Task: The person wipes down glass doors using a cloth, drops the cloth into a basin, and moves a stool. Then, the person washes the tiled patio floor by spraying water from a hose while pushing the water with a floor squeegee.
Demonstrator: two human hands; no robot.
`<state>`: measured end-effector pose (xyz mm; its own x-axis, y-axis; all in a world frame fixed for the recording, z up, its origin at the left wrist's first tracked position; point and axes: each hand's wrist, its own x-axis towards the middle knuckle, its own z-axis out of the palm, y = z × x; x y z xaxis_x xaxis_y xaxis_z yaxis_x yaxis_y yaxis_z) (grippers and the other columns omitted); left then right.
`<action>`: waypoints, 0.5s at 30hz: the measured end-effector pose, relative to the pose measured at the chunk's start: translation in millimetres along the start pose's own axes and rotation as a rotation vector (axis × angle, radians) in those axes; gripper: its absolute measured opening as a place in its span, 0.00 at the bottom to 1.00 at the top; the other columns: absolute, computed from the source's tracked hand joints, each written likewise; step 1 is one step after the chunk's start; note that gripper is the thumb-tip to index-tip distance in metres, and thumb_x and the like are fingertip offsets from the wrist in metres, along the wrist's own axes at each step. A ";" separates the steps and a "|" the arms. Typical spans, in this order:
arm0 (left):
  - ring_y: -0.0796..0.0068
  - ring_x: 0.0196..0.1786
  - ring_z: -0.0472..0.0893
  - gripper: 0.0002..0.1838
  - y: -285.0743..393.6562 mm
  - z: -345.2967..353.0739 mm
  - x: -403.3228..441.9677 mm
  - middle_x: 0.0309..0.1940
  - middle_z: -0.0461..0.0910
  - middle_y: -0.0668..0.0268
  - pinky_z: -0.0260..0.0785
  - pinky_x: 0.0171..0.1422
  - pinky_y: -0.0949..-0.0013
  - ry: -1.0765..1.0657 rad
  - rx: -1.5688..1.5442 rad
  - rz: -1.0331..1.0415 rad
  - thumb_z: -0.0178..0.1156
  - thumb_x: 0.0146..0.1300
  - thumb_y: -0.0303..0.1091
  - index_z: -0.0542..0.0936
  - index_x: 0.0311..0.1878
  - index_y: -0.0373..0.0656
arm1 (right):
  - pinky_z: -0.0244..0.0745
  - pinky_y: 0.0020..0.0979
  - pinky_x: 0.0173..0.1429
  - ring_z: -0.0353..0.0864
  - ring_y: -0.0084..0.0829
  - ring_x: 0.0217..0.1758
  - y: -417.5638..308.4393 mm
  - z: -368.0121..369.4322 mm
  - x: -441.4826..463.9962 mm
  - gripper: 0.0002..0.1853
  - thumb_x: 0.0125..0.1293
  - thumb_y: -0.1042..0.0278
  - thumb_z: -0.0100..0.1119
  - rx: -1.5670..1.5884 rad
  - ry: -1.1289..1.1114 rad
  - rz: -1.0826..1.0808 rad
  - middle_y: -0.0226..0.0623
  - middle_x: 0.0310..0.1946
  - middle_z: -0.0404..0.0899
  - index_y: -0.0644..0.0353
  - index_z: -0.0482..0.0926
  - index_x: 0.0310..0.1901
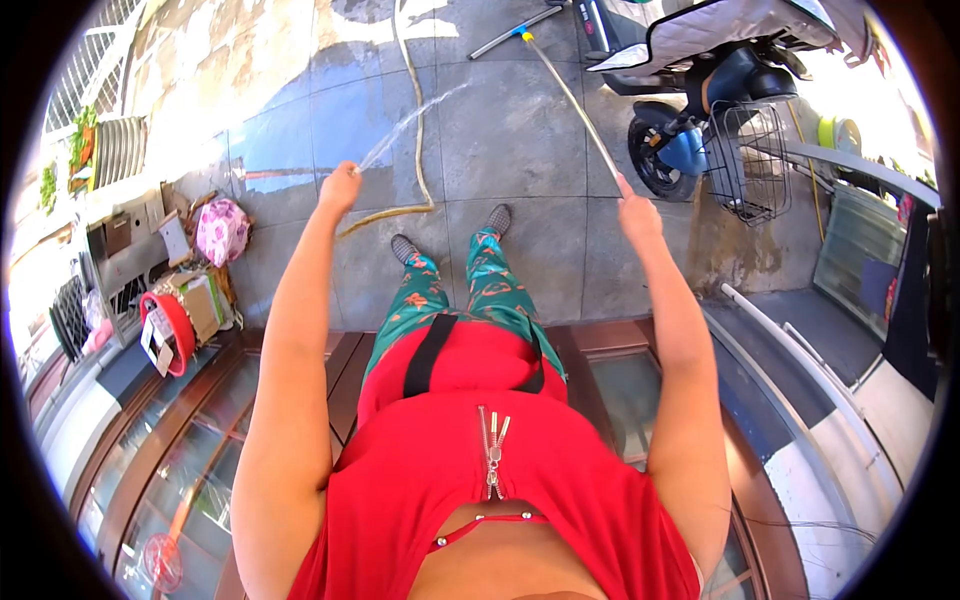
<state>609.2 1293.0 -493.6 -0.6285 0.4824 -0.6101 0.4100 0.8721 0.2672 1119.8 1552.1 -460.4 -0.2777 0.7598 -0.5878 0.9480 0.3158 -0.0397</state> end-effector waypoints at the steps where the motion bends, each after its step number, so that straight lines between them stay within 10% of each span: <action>1: 0.47 0.40 0.82 0.16 -6.7 -10.8 -7.5 0.38 0.83 0.48 0.73 0.45 0.50 -0.009 -0.034 -0.049 0.51 0.64 0.43 0.77 0.51 0.50 | 0.77 0.51 0.48 0.83 0.53 0.42 2.5 -7.4 -13.8 0.29 0.70 0.60 0.49 -0.033 -0.029 -0.017 0.53 0.37 0.83 0.29 0.57 0.72; 6: 0.59 0.24 0.80 0.13 -48.8 -46.2 -27.4 0.29 0.81 0.53 0.71 0.31 0.57 -0.003 -0.130 -0.180 0.51 0.64 0.40 0.77 0.49 0.48 | 0.77 0.52 0.42 0.83 0.54 0.36 45.8 -3.1 -134.5 0.33 0.68 0.62 0.51 -0.135 -0.163 -0.084 0.53 0.31 0.82 0.28 0.54 0.73; 15: 0.57 0.28 0.82 0.13 -98.9 -49.1 -24.0 0.32 0.82 0.52 0.73 0.34 0.56 0.027 -0.162 -0.135 0.51 0.65 0.41 0.77 0.49 0.50 | 0.77 0.52 0.36 0.82 0.53 0.29 28.8 -9.5 -210.4 0.34 0.68 0.62 0.52 -0.278 -0.244 -0.233 0.52 0.23 0.80 0.32 0.55 0.73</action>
<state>551.3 1199.2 -468.7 -0.6890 0.3600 -0.6291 0.2105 0.9299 0.3015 1204.0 1406.7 -330.2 -0.4032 0.5042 -0.7636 0.7772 0.6292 0.0051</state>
